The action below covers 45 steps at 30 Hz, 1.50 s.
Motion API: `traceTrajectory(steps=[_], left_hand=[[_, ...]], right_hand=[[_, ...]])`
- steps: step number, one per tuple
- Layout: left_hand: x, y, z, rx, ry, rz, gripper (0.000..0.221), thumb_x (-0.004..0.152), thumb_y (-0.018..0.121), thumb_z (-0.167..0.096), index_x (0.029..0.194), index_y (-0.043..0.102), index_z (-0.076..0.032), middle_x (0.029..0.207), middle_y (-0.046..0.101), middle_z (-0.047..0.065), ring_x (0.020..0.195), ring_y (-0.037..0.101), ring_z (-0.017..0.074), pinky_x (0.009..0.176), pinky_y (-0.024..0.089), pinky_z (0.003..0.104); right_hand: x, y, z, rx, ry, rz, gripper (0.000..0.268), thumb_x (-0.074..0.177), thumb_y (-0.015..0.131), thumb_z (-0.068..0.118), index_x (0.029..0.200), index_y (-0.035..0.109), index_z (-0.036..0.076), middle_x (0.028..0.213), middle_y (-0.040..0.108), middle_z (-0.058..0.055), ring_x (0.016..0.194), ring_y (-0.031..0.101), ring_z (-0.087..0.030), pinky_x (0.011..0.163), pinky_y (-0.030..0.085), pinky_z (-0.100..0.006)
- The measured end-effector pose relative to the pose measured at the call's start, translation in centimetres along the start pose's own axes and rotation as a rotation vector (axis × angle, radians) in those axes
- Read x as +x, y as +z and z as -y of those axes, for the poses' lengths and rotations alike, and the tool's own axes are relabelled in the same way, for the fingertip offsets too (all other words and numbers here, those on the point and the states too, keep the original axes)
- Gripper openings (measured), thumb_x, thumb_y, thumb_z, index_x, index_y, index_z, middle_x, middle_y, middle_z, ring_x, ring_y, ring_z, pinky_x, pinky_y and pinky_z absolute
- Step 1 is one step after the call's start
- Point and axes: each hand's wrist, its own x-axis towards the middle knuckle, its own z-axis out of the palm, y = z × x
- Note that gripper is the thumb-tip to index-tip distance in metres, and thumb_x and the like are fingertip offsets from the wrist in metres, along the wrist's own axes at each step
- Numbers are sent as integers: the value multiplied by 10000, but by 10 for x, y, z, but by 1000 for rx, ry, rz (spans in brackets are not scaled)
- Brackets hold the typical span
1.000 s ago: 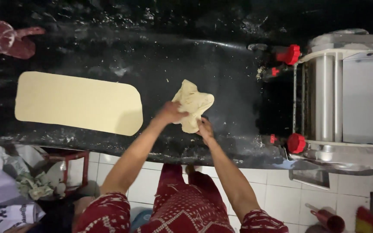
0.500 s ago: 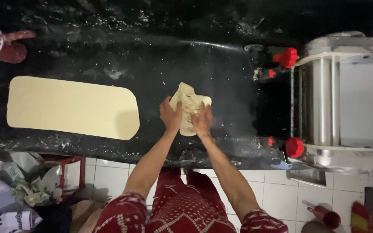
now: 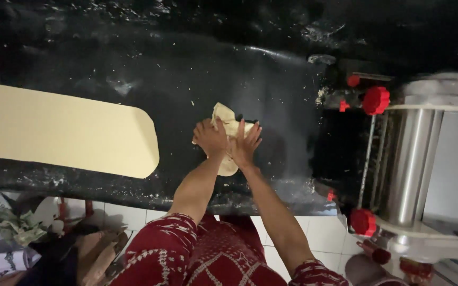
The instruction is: The person is kneading a piece of dough on a black countertop, repeatedly folding it and pressing it down with their hands.
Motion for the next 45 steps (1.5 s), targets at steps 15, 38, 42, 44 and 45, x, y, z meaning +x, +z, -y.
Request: traceTrajectory(steps=[15, 38, 42, 44, 45], left_hand=[[8, -4, 11, -296, 308, -186, 271, 911, 576, -314, 721, 599, -122, 641, 581, 128, 638, 645, 351, 595, 456, 414], [-64, -131, 15, -224, 248, 573, 757, 889, 520, -733, 1410, 532, -185, 1389, 502, 192, 1335, 476, 384, 1050, 405, 614], [-73, -68, 50, -402, 605, -152, 597, 753, 796, -500, 1241, 688, -173, 1108, 651, 141, 1046, 659, 353, 854, 543, 482], [-66, -48, 51, -470, 639, -238, 578, 749, 800, -492, 1207, 697, -154, 1084, 645, 142, 1016, 659, 356, 844, 547, 479], [-63, -38, 52, -530, 666, -329, 559, 746, 803, -485, 1172, 707, -136, 1059, 638, 143, 986, 659, 360, 835, 551, 476]], right_hand=[[30, -40, -34, 271, 23, 193, 1163, 423, 1047, 306, 1423, 476, 145, 1376, 371, -182, 1262, 560, -434, 1039, 533, -459], [-89, -53, -16, -91, -534, -144, 657, 808, 752, 164, 1354, 447, -38, 1337, 482, -240, 1205, 496, -437, 1025, 445, -529], [-88, -41, -31, 127, -703, -240, 558, 812, 695, 32, 1284, 447, -132, 1376, 450, -362, 1253, 439, -555, 1086, 363, -617], [-78, -36, -34, 158, -686, -242, 454, 892, 640, 91, 1263, 456, -94, 1375, 464, -342, 1256, 452, -537, 1084, 371, -603], [-73, -33, -36, 194, -675, -239, 360, 971, 584, 150, 1242, 465, -56, 1373, 478, -321, 1258, 465, -519, 1082, 379, -588]])
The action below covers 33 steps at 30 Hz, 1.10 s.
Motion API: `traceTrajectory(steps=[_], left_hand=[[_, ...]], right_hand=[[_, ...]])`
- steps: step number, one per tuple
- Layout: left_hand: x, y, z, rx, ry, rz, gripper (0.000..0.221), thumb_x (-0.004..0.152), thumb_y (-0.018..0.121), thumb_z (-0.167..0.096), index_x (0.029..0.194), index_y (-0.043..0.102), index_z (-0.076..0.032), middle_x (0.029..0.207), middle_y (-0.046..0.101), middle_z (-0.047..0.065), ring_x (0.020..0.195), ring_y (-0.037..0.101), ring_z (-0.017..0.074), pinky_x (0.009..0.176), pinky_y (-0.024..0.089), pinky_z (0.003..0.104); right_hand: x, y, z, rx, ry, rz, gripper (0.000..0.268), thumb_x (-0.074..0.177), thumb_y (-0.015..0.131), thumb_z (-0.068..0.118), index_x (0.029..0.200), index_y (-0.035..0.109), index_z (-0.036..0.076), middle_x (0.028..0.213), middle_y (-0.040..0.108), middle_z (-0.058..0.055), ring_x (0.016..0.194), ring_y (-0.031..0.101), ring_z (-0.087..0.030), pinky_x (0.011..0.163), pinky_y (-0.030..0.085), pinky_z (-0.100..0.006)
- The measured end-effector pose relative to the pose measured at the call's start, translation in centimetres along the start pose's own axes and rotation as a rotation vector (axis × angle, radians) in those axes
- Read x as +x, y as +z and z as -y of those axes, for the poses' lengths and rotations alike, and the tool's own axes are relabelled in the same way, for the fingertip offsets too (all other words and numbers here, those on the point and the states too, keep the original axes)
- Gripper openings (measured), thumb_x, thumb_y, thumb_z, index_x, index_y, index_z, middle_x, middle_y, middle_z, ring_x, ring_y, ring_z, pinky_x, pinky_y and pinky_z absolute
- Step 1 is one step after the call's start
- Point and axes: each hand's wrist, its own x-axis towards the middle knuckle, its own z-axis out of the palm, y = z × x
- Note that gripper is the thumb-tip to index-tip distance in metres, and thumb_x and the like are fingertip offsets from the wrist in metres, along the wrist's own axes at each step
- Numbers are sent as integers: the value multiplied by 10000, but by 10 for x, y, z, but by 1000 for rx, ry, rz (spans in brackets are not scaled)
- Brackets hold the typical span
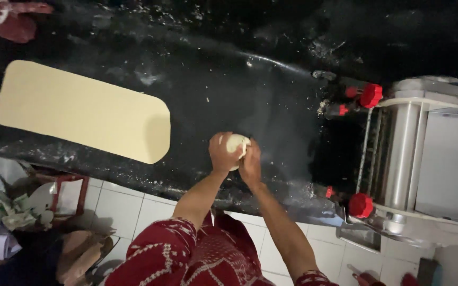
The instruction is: The person is kneading a piece of dough on a black countertop, repeatedly folding it and pressing it down with their hands.
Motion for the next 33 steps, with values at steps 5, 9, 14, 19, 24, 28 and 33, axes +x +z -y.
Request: traceTrajectory(steps=[5, 9, 14, 19, 24, 28, 33], left_hand=[[14, 23, 12, 146, -64, 44, 507, 738, 748, -544, 1098, 711, -188, 936, 609, 86, 825, 655, 322, 672, 520, 442], [20, 36, 20, 290, -119, 91, 458, 689, 753, -576, 1012, 730, -253, 851, 596, 32, 778, 654, 269, 652, 506, 429], [42, 43, 22, 362, -194, 176, 450, 661, 742, -608, 944, 740, -258, 797, 647, 27, 762, 689, 269, 635, 514, 442], [34, 42, 27, 323, -198, 171, 421, 701, 705, -608, 958, 745, -277, 810, 652, 10, 814, 691, 249, 686, 531, 457], [33, 6, 16, 40, -57, 124, 484, 818, 635, -617, 1131, 703, -255, 1020, 637, 37, 981, 665, 278, 787, 509, 468], [39, -14, 5, 56, -213, 437, 466, 791, 722, -514, 1189, 698, -273, 1132, 644, 57, 1066, 664, 309, 845, 549, 498], [68, -34, -27, 73, -984, 762, 864, 863, 435, -775, 1385, 604, -108, 1460, 428, 335, 1398, 359, 564, 1052, 341, 694]], right_hand=[[1, 47, -65, -30, -21, -35, 476, 1012, 548, 371, 1311, 477, 7, 1441, 449, -265, 1306, 461, -464, 1106, 381, -541], [7, 52, -86, 112, 76, 45, 601, 929, 659, 486, 1317, 504, 53, 1344, 513, -211, 1214, 539, -436, 1044, 442, -520], [55, 15, -66, 115, 236, 257, 691, 757, 820, 441, 1297, 513, 137, 1242, 602, -104, 1164, 623, -355, 978, 489, -495], [73, 8, -46, 265, 662, 399, 1022, 676, 945, 227, 1456, 295, 342, 1323, 651, -118, 1190, 636, -376, 1005, 545, -473], [60, -15, 2, -77, 192, 67, 814, 543, 875, -19, 1306, 625, 110, 1117, 570, -137, 1048, 601, -373, 927, 504, -452], [28, -11, 17, -214, 83, -17, 881, 483, 882, 11, 1304, 578, 102, 1153, 535, -163, 1077, 556, -413, 910, 506, -499], [10, -20, 47, -66, -4, 91, 805, 620, 800, 3, 1334, 429, -5, 1363, 452, -303, 1321, 412, -512, 1120, 349, -596]])
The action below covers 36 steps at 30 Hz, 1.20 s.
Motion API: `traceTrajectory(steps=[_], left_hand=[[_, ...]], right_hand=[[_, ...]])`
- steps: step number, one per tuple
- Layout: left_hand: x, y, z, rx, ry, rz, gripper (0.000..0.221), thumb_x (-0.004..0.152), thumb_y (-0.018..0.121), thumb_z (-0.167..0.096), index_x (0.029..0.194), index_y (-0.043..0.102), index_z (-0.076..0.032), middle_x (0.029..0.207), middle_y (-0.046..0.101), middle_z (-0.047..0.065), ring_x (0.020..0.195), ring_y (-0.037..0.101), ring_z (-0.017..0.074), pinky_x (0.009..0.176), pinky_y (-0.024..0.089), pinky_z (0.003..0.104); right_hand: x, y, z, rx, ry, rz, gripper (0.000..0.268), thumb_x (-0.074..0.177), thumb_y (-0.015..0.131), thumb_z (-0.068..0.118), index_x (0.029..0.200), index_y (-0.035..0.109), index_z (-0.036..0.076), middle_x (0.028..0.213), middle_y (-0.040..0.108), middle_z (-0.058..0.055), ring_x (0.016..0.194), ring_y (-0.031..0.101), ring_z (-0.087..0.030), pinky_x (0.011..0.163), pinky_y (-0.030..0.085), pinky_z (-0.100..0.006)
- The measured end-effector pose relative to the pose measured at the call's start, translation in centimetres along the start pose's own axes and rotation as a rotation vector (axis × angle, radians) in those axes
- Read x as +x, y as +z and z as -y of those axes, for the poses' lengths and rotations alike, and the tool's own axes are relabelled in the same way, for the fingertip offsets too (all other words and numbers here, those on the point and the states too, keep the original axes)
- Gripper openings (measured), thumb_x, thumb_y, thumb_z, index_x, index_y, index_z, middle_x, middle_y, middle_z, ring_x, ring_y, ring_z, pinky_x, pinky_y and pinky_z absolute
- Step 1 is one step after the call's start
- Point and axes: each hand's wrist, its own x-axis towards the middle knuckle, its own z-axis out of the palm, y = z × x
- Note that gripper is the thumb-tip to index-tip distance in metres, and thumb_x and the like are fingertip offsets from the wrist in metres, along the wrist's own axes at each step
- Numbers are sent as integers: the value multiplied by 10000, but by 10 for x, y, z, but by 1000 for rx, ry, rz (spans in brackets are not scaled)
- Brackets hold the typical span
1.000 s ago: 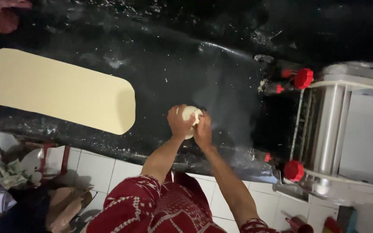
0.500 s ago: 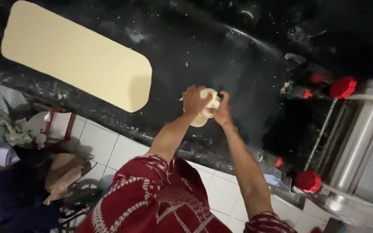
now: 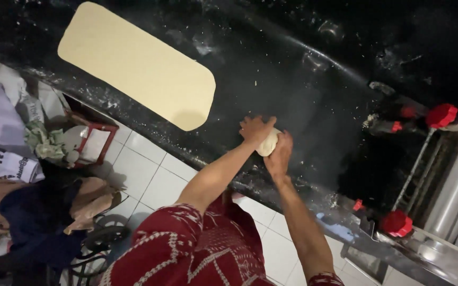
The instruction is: The person is kneading a piece of dough on a black countertop, repeatedly folding it and pressing it down with their hands.
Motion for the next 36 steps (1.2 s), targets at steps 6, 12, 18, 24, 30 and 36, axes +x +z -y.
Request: traceTrajectory(steps=[6, 12, 18, 24, 30, 36], left_hand=[[30, 37, 23, -44, -35, -211, 628, 949, 472, -566, 1296, 661, -79, 1304, 583, 222, 1271, 538, 457, 946, 483, 669], [-7, 21, 14, -16, 171, -444, 450, 1006, 495, -401, 1141, 745, -51, 1067, 717, 203, 1032, 702, 396, 920, 556, 564], [36, 46, 40, 71, 225, -537, 248, 916, 590, -340, 996, 741, -160, 881, 693, 99, 869, 712, 312, 721, 622, 484], [66, 56, 55, 171, 331, -560, 243, 949, 528, -365, 929, 710, -204, 824, 641, 65, 813, 679, 276, 696, 583, 424], [83, 43, 52, 103, 481, -421, 309, 993, 471, -342, 885, 687, -150, 789, 623, 82, 793, 663, 303, 704, 549, 426], [97, 40, 49, 41, 552, -426, 453, 1020, 376, -389, 779, 646, -117, 693, 587, 124, 727, 649, 335, 696, 522, 460]], right_hand=[[21, -46, -2, 610, 561, 443, 696, 843, 625, 153, 1482, 389, 298, 1514, 431, -181, 1409, 415, -448, 1155, 350, -567], [41, 52, -56, 456, 748, 355, 662, 991, 388, 785, 1319, 635, 265, 1271, 670, -85, 1250, 591, -343, 1085, 432, -549], [50, 63, -25, -170, 560, -14, 307, 917, 652, 475, 1134, 731, 274, 993, 706, -101, 933, 713, -345, 809, 578, -499], [41, 92, -49, -159, 479, -190, 269, 845, 729, 458, 1066, 735, 305, 936, 667, -29, 892, 687, -294, 767, 555, -449], [57, 93, -61, -48, 448, -180, 194, 882, 657, 381, 954, 745, 224, 827, 648, -73, 783, 672, -320, 736, 540, -458], [80, 76, -56, -46, 590, -64, 212, 905, 628, 410, 943, 744, 236, 855, 708, -60, 827, 719, -317, 801, 559, -482]])
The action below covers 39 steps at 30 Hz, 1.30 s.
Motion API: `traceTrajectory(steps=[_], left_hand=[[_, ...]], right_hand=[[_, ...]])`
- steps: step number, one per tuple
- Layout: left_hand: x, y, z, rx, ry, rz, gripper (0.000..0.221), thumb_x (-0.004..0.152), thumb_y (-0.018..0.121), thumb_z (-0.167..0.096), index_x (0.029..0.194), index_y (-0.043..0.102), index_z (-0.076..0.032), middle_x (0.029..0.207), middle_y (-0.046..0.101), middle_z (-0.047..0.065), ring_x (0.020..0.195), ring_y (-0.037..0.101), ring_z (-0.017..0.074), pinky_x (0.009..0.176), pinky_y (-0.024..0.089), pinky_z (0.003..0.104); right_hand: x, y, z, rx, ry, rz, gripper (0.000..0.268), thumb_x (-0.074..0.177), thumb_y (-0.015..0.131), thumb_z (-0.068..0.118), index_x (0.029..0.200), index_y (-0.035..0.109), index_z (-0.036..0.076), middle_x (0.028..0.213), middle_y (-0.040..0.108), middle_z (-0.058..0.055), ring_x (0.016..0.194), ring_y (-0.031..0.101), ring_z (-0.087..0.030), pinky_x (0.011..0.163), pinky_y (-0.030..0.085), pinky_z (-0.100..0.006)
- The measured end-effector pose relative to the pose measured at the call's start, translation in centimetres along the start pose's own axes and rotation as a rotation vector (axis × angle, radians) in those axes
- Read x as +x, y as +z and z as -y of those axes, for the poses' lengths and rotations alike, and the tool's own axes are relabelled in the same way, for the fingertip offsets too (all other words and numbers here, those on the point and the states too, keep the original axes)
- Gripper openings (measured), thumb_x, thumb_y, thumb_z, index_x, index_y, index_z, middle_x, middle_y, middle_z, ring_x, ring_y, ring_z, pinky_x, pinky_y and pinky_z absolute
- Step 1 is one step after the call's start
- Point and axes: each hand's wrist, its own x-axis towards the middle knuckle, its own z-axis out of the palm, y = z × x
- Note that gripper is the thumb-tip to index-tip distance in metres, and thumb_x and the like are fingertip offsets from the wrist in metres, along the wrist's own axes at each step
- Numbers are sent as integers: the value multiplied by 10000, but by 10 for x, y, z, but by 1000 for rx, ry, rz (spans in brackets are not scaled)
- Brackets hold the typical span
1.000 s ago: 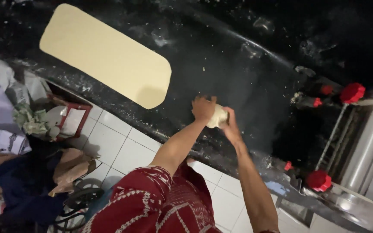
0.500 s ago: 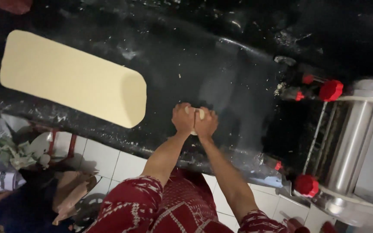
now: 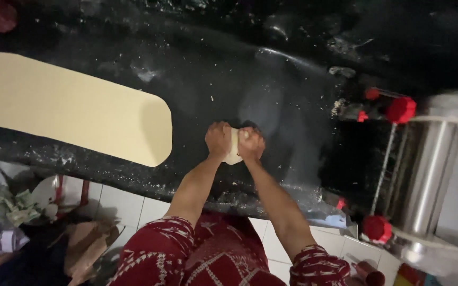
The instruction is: The person is kneading a piece of dough on a black countertop, repeatedly folding it and pressing it down with their hands.
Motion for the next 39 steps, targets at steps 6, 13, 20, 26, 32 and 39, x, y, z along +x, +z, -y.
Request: traceTrajectory(steps=[6, 13, 20, 26, 32, 39], left_hand=[[-2, -15, -23, 158, 262, -82, 156, 914, 586, -258, 865, 686, -150, 775, 614, 48, 757, 642, 235, 706, 536, 350], [-19, -44, -46, -101, -17, -14, 274, 975, 566, -311, 853, 676, -91, 830, 616, 118, 840, 650, 310, 721, 548, 431], [-34, -57, -46, 80, -284, 123, 380, 913, 610, -486, 1118, 746, -197, 1128, 673, 138, 1090, 672, 358, 902, 559, 533], [-28, -53, -25, 61, -350, 316, 411, 905, 534, -565, 1093, 752, -271, 1059, 740, 67, 1019, 727, 337, 890, 576, 548], [-11, -53, -32, 38, -375, 218, 371, 911, 508, -385, 906, 757, -109, 846, 744, 154, 855, 744, 386, 802, 593, 525], [18, -34, -17, 13, -420, 152, 422, 919, 459, -385, 819, 715, -66, 783, 718, 196, 811, 733, 403, 758, 562, 522]], right_hand=[[-27, -38, 15, 245, -126, -182, 262, 935, 523, 273, 991, 745, 146, 884, 661, -155, 884, 677, -399, 832, 525, -463], [-68, -64, 19, 198, -388, -101, 117, 973, 537, 191, 929, 596, 100, 966, 523, -95, 952, 582, -367, 863, 467, -477], [-59, -46, 30, -57, -3, 330, 402, 1049, 311, 476, 1296, 531, 249, 1263, 644, -67, 1185, 632, -333, 991, 520, -524], [-43, -33, 32, -236, -31, 397, 398, 1014, 361, 517, 1240, 638, 340, 1170, 664, -4, 1078, 694, -283, 911, 572, -487], [-25, -31, 48, -262, 19, 339, 389, 932, 463, 561, 1113, 699, 310, 1018, 735, -51, 952, 745, -314, 891, 590, -474], [11, 8, 28, -193, -35, 261, 381, 901, 534, 564, 1025, 728, 261, 931, 738, -45, 915, 741, -313, 863, 590, -481]])
